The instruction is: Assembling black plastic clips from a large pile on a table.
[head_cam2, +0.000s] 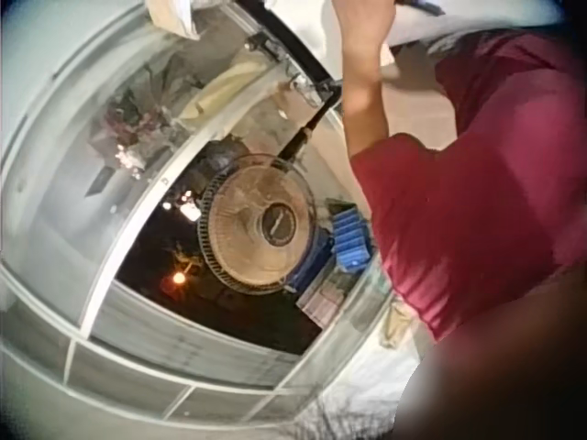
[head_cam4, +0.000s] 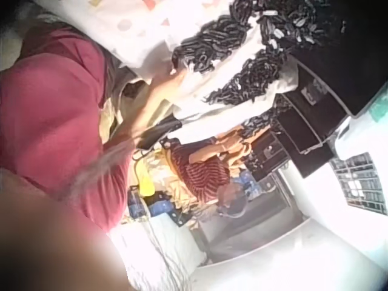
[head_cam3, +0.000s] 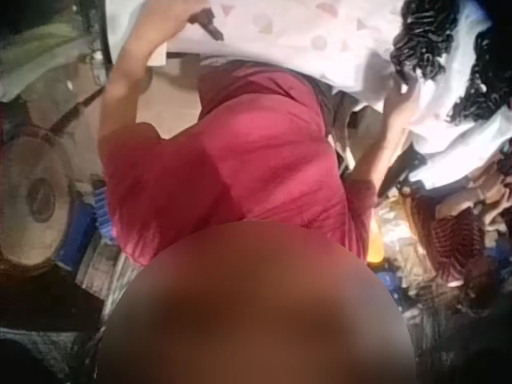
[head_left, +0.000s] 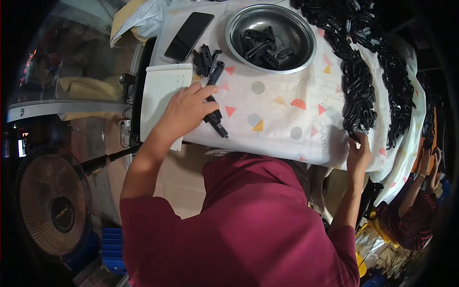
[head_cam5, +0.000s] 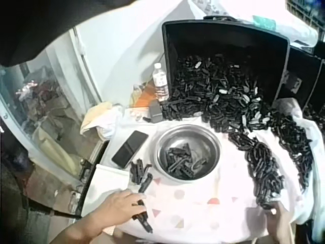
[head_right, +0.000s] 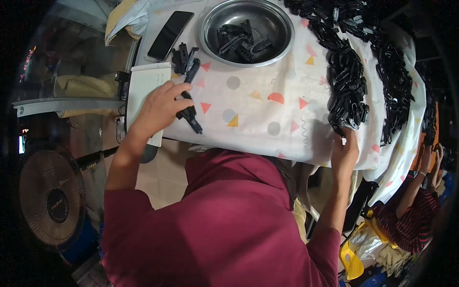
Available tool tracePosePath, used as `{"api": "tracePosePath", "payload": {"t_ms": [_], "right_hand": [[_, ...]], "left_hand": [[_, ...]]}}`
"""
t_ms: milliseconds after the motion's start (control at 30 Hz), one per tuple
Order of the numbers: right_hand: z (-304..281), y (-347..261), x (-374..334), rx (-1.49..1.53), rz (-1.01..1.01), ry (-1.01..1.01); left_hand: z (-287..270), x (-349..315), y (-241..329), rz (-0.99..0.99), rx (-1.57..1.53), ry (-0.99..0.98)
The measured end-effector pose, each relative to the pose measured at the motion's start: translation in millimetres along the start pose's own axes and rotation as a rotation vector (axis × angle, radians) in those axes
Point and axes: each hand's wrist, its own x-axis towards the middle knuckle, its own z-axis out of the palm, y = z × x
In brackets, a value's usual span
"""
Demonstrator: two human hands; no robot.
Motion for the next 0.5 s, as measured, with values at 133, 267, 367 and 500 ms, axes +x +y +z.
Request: {"api": "tracePosePath", "payload": {"t_ms": [133,267,367,500], "right_hand": [[7,-52,-10,0.693,0.099,-0.067],[-5,-120,-4,1.061,-0.059,-0.184],[-16,-141,11,0.806,-0.466,-0.079],[-25,-146,17,0.787,-0.408,-0.173]], "left_hand": [[8,26,0,0.071,-0.099,-0.017],[17,57,44,-0.323,-1.281,-0.025],[5,75,68,-0.475,-1.772,-0.308],[4,78,71,-0.34,-1.841,-0.365]]}}
